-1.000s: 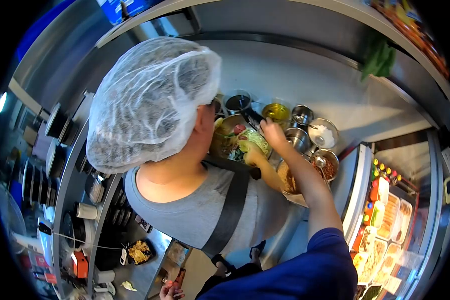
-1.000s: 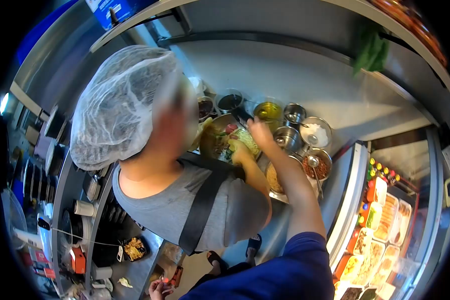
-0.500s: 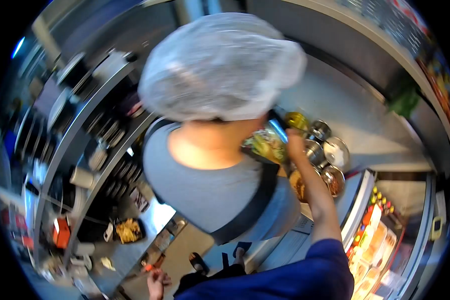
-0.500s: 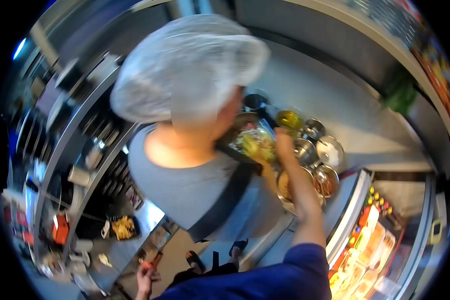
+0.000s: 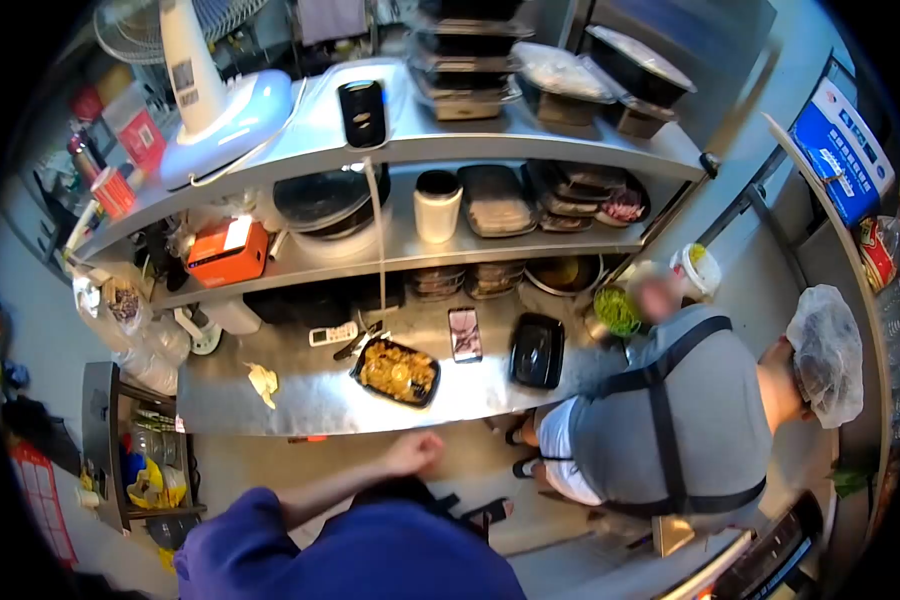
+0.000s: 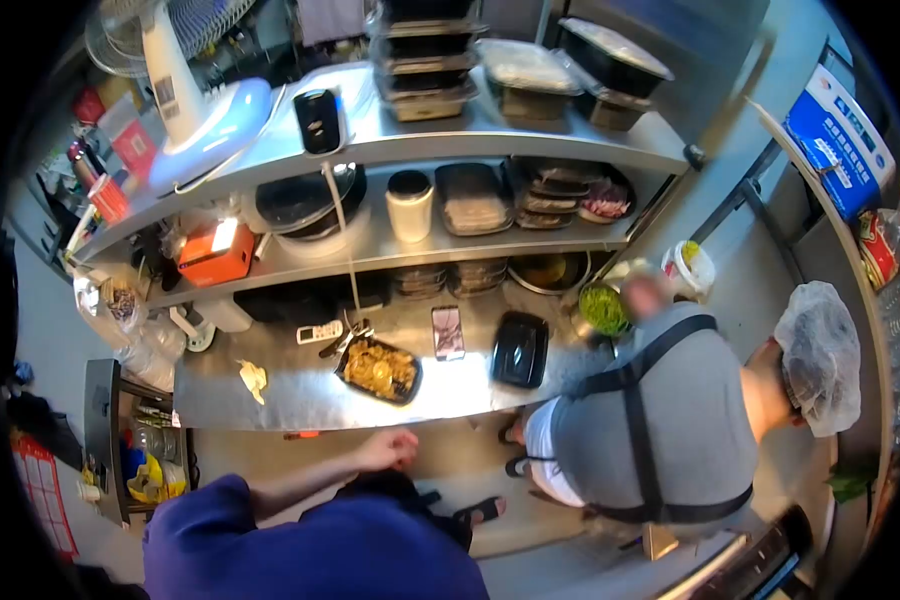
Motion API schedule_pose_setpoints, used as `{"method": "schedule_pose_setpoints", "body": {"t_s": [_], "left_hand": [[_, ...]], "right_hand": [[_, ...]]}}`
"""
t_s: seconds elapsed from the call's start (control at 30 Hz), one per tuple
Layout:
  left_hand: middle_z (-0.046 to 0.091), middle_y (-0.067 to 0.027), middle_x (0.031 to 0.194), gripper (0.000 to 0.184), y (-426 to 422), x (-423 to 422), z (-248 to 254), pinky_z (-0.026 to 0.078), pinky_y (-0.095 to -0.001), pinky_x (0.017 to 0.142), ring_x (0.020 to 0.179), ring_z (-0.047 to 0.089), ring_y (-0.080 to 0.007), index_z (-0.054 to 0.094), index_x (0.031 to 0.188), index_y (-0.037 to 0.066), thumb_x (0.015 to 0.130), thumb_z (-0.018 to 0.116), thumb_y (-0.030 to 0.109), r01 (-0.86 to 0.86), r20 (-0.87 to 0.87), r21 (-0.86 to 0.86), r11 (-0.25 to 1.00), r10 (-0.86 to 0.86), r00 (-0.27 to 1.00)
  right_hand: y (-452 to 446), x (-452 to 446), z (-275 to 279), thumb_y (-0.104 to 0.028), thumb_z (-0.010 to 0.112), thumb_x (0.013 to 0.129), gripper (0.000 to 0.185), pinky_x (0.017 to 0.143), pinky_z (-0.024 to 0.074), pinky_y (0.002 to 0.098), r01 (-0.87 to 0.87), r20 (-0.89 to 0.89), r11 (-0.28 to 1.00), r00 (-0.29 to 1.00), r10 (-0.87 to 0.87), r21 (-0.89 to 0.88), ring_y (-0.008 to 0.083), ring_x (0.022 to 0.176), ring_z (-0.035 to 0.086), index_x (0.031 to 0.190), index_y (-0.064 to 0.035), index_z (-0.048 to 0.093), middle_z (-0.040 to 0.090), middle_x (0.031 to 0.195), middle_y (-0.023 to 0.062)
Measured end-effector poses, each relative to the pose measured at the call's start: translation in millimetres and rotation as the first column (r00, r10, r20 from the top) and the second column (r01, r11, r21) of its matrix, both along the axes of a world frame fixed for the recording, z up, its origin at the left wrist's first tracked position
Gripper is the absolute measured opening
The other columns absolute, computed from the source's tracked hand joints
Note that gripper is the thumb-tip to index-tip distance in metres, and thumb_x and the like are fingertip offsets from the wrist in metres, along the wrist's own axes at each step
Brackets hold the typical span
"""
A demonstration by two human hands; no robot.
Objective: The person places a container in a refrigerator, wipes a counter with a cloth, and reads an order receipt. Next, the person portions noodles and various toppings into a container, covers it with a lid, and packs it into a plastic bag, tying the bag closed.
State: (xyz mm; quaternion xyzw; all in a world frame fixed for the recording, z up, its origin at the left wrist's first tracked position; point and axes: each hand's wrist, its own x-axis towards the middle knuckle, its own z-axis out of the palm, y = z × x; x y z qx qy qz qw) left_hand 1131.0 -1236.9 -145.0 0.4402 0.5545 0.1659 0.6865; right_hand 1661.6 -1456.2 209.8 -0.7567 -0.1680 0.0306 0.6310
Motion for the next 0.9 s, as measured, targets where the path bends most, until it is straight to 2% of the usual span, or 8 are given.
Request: {"method": "schedule_pose_setpoints", "body": {"t_s": [0.1,0.13,0.17,0.2,0.37,0.5,0.63,0.9], "left_hand": [[0.065,-0.0057,0.096,0.024,28,-51,8,0.058,-0.0306,0.068,0.083,0.065,-0.0136,0.059,0.117,0.005,0.095,0.064,0.013,-0.048,0.03,0.029,0.998,0.047,0.998],[0.065,-0.0057,0.093,0.024,32,-71,8,0.057,-0.0301,0.066,0.081,0.065,-0.014,0.06,0.116,0.006,0.095,0.063,0.015,-0.106,0.054,0.04,0.994,0.104,0.993],[0.065,-0.0057,0.09,0.024,32,-91,9,0.057,-0.0296,0.064,0.079,0.066,-0.0144,0.06,0.115,0.006,0.095,0.063,0.017,-0.166,0.074,0.051,0.985,0.162,0.984],[0.065,-0.0059,0.092,0.024,32,-108,15,0.057,-0.0295,0.065,0.08,0.066,-0.0139,0.06,0.116,0.006,0.094,0.063,0.016,-0.228,0.056,-0.01,0.974,0.228,0.972],[0.066,-0.006,0.092,0.025,-5,-196,4,0.057,-0.03,0.064,0.082,0.067,-0.0139,0.059,0.116,0.005,0.094,0.064,0.013,-0.431,0.095,-0.085,0.898,0.438,0.894],[0.068,-0.0078,0.099,0.026,-62,-245,-9,0.058,-0.0319,0.069,0.086,0.068,-0.0175,0.059,0.119,0.005,0.094,0.063,0.013,-0.636,0.034,-0.126,0.762,0.644,0.765],[0.068,-0.0078,0.1,0.025,-111,-278,-5,0.059,-0.0334,0.069,0.086,0.068,-0.0172,0.058,0.119,0.005,0.096,0.062,0.016,-0.784,-0.018,-0.124,0.609,0.788,0.615],[0.067,-0.0055,0.096,0.023,-137,-296,24,0.057,-0.0306,0.068,0.083,0.066,-0.0155,0.058,0.116,0.005,0.095,0.062,0.012,-0.886,-0.074,-0.115,0.449,0.886,0.459]], "right_hand": [[53,-101,-2,-0.012,0.071,0.088,0.05,0.09,0.0541,0.0399,-0.252,-0.175,0.963,0.957,0.233,-0.095,0.0336,0.104,0.063,0.133,0.0042,0.056,0.064,0.116,0.0247],[77,-122,-2,-0.015,0.072,0.089,0.063,0.098,0.0505,0.0407,-0.437,-0.46,0.88,0.83,0.315,-0.186,0.0347,0.115,0.059,0.144,0.0025,0.048,0.056,0.131,0.0269],[97,-150,-40,-0.019,0.072,0.088,0.052,0.048,0.0483,0.0218,-0.355,-0.347,0.928,0.89,0.297,-0.114,0.0179,0.07,0.065,0.134,-0.0037,0.054,0.066,0.109,0.0087],[128,-186,-54,-0.016,0.073,0.086,0.06,0.04,0.0381,0.0201,-0.46,-0.417,0.878,0.829,0.372,-0.132,0.011,0.064,0.06,0.14,-0.0057,0.048,0.064,0.11,0.007],[246,-304,-169,-0.01,0.071,0.09,0.019,0.035,0.0385,0.0197,-0.858,-0.717,0.508,0.401,0.57,-0.076,0.0083,0.05,0.053,0.102,-0.0077,0.056,0.064,0.087,0.003],[308,-365,-253,-0.009,0.069,0.092,0.016,0.038,0.0432,0.0214,-0.925,-0.759,0.372,0.293,0.581,-0.073,0.0124,0.045,0.058,0.094,-0.0055,0.053,0.064,0.077,0.006],[341,-429,-263,-0.014,0.073,0.09,0.021,0.039,0.0429,0.0222,-0.995,-0.8,-0.011,0.07,0.596,-0.096,0.0124,0.046,0.058,0.093,-0.0061,0.053,0.064,0.074,0.0062],[409,-614,-289,-0.014,0.067,0.094,0.019,0.043,0.0452,0.0253,-0.979,-0.693,0.1,-0.052,0.719,0.177,0.0144,0.047,0.058,0.09,-0.0025,0.051,0.062,0.072,0.0088]]}}
